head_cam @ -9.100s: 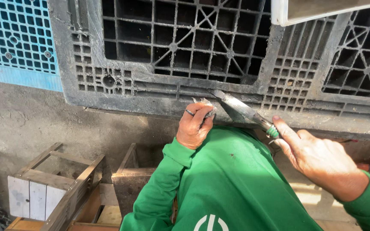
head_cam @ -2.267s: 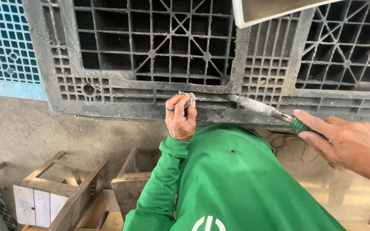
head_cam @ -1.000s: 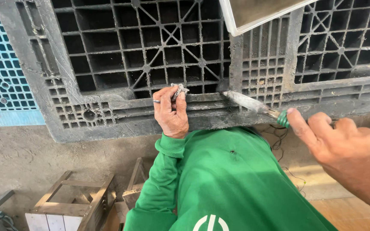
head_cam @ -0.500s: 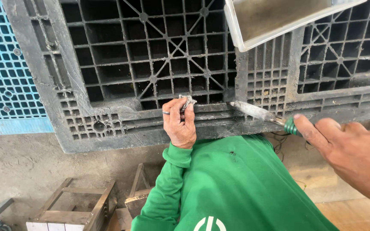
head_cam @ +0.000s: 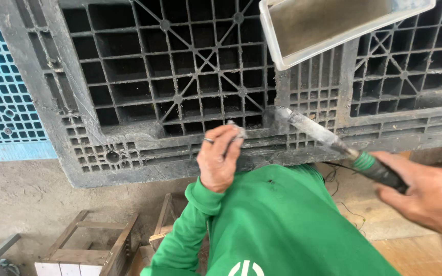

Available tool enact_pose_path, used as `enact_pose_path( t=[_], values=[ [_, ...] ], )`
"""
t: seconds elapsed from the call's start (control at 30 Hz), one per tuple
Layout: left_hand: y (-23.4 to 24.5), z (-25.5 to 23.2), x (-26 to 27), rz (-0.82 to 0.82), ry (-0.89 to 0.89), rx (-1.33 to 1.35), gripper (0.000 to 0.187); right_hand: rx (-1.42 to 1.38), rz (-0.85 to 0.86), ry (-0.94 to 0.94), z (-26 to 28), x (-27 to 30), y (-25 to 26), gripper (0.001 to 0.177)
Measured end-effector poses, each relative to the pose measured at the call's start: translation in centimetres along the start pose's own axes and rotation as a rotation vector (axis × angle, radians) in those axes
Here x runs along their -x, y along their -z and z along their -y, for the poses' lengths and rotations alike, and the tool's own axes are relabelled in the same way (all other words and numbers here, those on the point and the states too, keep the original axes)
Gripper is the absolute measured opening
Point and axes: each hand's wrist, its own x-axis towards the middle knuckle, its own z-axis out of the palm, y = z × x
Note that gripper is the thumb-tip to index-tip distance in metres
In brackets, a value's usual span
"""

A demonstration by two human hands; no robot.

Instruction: The person uses a heated metal rod to melt and fuse sections of a black plastic crate. They apply the rod to the joints and use a small piece of plastic to fill the seams, smoothing the material as it cools.

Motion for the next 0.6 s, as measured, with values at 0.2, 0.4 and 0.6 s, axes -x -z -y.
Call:
enact_pose_path(
  t=[0.2,0.4,0.6],
  values=[
    [-5.2,-0.8,-2.5,0.285,-0.192,-0.407,0.015,-0.814,-0.143,0.02,-0.7,-0.7,-11.9,0.066],
    [-6.1,1.8,-3.7,0.407,-0.154,-0.377,0.01,-1.037,-0.25,0.369,-0.5,-2.5,-16.3,0.049],
    [-6.3,0.0,-3.6,0.423,-0.295,-0.509,0.009,-1.355,-0.161,0.328,0.2,-5.0,-15.9,0.046]
  ],
)
